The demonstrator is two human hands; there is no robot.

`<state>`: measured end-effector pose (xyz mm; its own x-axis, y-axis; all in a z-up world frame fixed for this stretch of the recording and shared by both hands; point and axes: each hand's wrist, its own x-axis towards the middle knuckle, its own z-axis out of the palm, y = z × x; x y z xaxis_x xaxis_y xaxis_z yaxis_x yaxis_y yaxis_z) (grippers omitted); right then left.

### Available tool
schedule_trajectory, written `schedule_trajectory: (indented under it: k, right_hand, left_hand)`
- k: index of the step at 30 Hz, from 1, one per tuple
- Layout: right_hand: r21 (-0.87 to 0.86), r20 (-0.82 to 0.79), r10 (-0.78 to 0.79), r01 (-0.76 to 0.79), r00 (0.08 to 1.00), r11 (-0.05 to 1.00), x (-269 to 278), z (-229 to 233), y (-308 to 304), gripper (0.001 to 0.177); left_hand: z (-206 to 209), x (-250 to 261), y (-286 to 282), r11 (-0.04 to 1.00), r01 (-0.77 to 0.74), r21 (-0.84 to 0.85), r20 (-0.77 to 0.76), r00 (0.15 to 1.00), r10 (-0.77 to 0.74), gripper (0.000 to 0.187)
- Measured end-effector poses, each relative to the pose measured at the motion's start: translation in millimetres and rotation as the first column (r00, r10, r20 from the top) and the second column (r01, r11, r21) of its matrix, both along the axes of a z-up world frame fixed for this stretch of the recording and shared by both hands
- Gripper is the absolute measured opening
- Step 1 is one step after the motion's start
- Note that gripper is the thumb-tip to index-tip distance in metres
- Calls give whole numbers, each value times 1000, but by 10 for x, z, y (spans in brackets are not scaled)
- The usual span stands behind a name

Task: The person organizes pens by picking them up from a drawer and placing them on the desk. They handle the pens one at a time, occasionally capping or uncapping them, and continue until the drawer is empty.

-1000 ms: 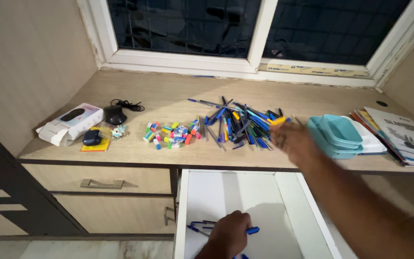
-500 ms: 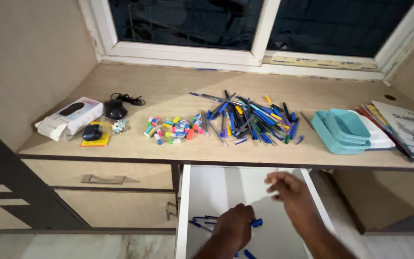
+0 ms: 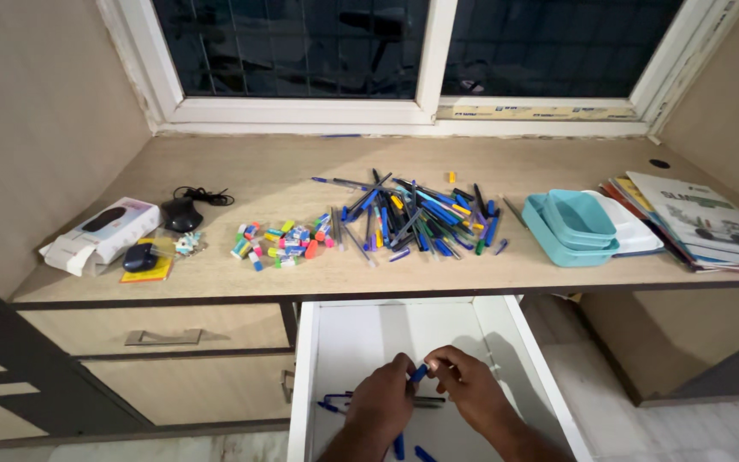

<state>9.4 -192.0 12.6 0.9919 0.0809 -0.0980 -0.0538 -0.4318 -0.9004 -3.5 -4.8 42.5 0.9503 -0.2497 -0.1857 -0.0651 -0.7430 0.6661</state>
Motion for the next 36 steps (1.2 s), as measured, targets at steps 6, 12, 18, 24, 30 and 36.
schedule_trajectory:
  k: [6, 12, 18, 24, 30, 36]
  right_hand:
    - [-22, 43, 20, -19, 999, 1000, 9, 11, 15, 21]
    - [-164, 32, 113, -106, 993, 981, -14, -78, -49, 16]
    - [-103, -135, 173, -188, 976, 977, -51, -51, 27, 15]
    - [48, -112, 159, -155, 981, 987, 9, -135, 5, 15]
    - [80, -139, 34, -23, 990, 997, 111, -162, -69, 23]
    - [333, -274, -105, 196, 956, 922, 81, -14, -105, 19]
  left_hand:
    - [0, -38, -19, 993, -14, -118, 159, 987, 33, 14]
    - [69, -59, -30, 960, -13, -281, 246, 966, 86, 21]
    - [54, -104, -33, 913, 12, -407, 240, 966, 95, 25]
    - [105, -65, -35, 947, -29, -321, 260, 958, 118, 20]
    - [151, -57, -24, 950, -112, -293, 191, 966, 173, 16]
    - [199, -76, -16, 954, -106, -280, 203, 965, 167, 9]
